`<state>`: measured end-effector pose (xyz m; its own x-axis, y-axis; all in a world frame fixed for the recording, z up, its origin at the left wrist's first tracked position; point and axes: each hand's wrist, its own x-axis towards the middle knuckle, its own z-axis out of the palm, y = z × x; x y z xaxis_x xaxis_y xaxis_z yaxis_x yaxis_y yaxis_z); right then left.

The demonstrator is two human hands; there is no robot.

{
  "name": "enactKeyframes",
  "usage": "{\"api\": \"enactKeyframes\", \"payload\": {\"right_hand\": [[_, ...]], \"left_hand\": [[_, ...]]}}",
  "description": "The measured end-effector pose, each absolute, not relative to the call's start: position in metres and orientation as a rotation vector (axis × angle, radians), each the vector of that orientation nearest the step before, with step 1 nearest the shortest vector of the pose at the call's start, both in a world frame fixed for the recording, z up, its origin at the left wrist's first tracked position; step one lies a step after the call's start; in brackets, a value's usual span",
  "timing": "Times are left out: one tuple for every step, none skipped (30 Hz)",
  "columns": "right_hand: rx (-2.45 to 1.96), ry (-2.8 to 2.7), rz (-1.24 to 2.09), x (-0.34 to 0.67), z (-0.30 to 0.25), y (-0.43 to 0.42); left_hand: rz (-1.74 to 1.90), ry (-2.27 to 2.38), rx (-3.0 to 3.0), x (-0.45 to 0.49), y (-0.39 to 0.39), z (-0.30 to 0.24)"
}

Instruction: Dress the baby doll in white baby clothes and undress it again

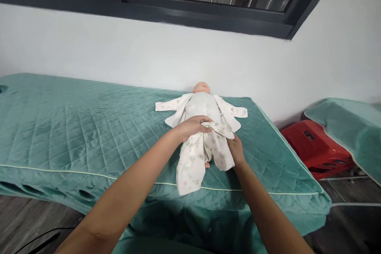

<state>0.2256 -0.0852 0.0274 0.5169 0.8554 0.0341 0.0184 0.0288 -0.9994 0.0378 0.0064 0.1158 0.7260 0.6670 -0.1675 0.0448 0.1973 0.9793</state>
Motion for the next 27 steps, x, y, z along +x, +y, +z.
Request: {"api": "enactKeyframes", "payload": {"right_hand": [[-1.413,-0.839,0.775,0.229,0.027,-0.081],[-1.422,-0.854,0.775,0.231,0.026,-0.077],[-1.429,-0.866,0.775,0.234,0.025,-0.073],[-1.431,-0.873,0.772,0.236,0.024,-0.069],[-1.431,-0.877,0.768,0.238,0.023,-0.066],[-1.432,-0.879,0.76,0.239,0.021,-0.063],[-1.437,-0.876,0.748,0.239,0.021,-0.059],[-1.444,-0.868,0.736,0.239,0.021,-0.056],[-1.457,-0.855,0.721,0.238,0.021,-0.053],[-1.476,-0.838,0.701,0.237,0.023,-0.05],[-1.499,-0.821,0.676,0.236,0.025,-0.046],[-1.521,-0.805,0.651,0.235,0.028,-0.043],[-1.541,-0.793,0.627,0.234,0.03,-0.04],[-1.561,-0.783,0.602,0.234,0.032,-0.038],[-1.579,-0.78,0.582,0.235,0.033,-0.036],[-1.591,-0.783,0.565,0.235,0.033,-0.036],[-1.598,-0.786,0.544,0.236,0.032,-0.036],[-1.594,-0.794,0.524,0.237,0.029,-0.038],[-1.577,-0.806,0.506,0.237,0.026,-0.041],[-1.55,-0.828,0.491,0.237,0.023,-0.045],[-1.523,-0.864,0.478,0.235,0.02,-0.05],[-1.499,-0.919,0.462,0.233,0.019,-0.054],[-1.479,-0.999,0.438,0.231,0.02,-0.058],[-1.465,-1.101,0.4,0.228,0.024,-0.061],[-1.452,-1.217,0.353,0.226,0.03,-0.062],[-1.443,-1.341,0.313,0.223,0.038,-0.062],[-1.443,-1.464,0.296,0.222,0.049,-0.059]], "left_hand": [[0.515,0.712,1.395,0.04,0.01,0.116],[0.54,0.759,1.473,0.043,0.013,0.117],[0.563,0.799,1.552,0.046,0.016,0.117],[0.586,0.829,1.631,0.048,0.019,0.117],[0.612,0.857,1.71,0.051,0.022,0.116],[0.64,0.892,1.784,0.054,0.025,0.116],[0.667,0.933,1.852,0.056,0.027,0.114],[0.69,0.978,1.91,0.058,0.03,0.112],[0.708,1.021,1.956,0.06,0.033,0.11],[0.723,1.055,1.99,0.062,0.035,0.108],[0.743,1.076,2.012,0.063,0.038,0.105],[0.768,1.081,2.022,0.064,0.04,0.102],[0.799,1.073,2.021,0.064,0.043,0.099],[0.834,1.055,2.007,0.063,0.046,0.097],[0.864,1.027,1.983,0.061,0.049,0.094],[0.878,0.984,1.947,0.057,0.052,0.091],[0.867,0.923,1.9,0.053,0.055,0.088],[0.834,0.848,1.844,0.047,0.057,0.085],[0.787,0.769,1.783,0.041,0.06,0.082],[0.734,0.694,1.718,0.035,0.062,0.078],[0.688,0.633,1.656,0.029,0.063,0.075],[0.656,0.59,1.601,0.024,0.065,0.072],[0.638,0.562,1.555,0.019,0.066,0.068],[0.634,0.543,1.513,0.016,0.066,0.066],[0.636,0.528,1.474,0.014,0.066,0.064],[0.645,0.521,1.435,0.014,0.066,0.062],[0.659,0.518,1.398,0.014,0.066,0.06]]}}
